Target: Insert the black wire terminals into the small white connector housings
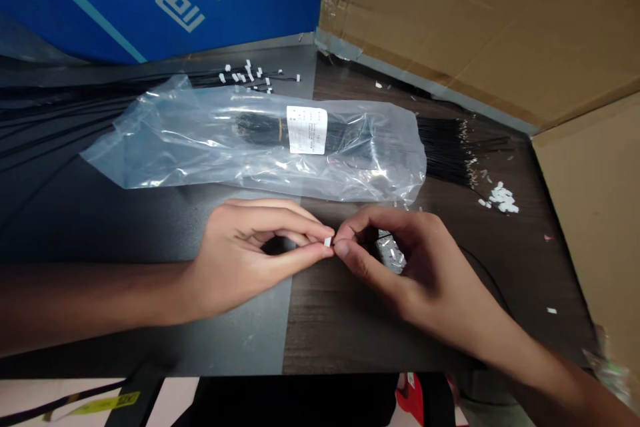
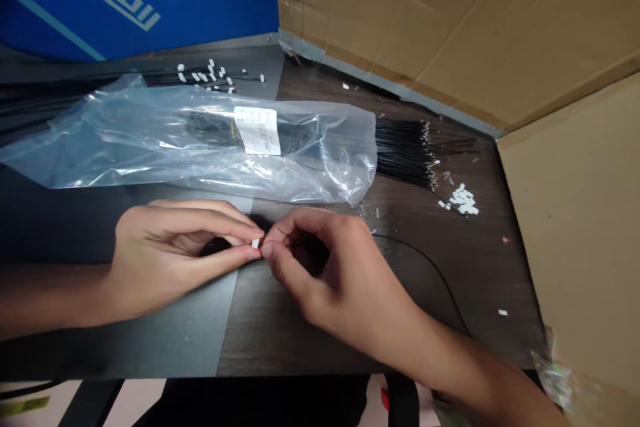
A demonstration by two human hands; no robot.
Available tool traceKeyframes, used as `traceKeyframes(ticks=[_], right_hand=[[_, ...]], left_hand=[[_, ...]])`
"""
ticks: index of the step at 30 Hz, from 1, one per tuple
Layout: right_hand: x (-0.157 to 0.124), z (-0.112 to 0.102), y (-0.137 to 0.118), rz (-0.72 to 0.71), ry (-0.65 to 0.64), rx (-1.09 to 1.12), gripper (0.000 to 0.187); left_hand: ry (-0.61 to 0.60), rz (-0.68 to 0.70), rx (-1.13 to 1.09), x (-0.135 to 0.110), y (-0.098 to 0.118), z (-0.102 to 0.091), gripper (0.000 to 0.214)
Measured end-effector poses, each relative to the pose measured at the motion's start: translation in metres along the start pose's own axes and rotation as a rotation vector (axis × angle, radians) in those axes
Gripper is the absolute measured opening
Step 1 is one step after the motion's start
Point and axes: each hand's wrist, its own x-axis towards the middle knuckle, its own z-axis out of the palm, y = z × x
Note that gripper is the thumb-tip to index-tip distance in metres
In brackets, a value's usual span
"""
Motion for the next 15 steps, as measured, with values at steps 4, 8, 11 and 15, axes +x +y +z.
traceKeyframes(ticks=[4, 8, 11, 15], right_hand=[[-0.002, -0.01, -0.001, -0.073, 0.048, -0.128, 0.01], [-0.008, -0.017, 0.0, -0.127, 0.147, -0.274, 0.021], [-0.011, -0.018, -0.001, -0.161, 0.191, -0.273, 0.019], [-0.013, -0.015, -0.005, -0.186, 0.101, -0.261, 0.017]], left_hand=[[0.035, -0.009, -0.057, 0.0, 0.001, 0.001, 0.019], [0.089, -0.063, -0.152, 0.012, 0.014, -0.008, 0.014], [0.142, -0.09, -0.283, 0.032, 0.028, -0.03, 0.007], [0.3, -0.001, -0.191, 0.066, 0.039, -0.087, 0.01]])
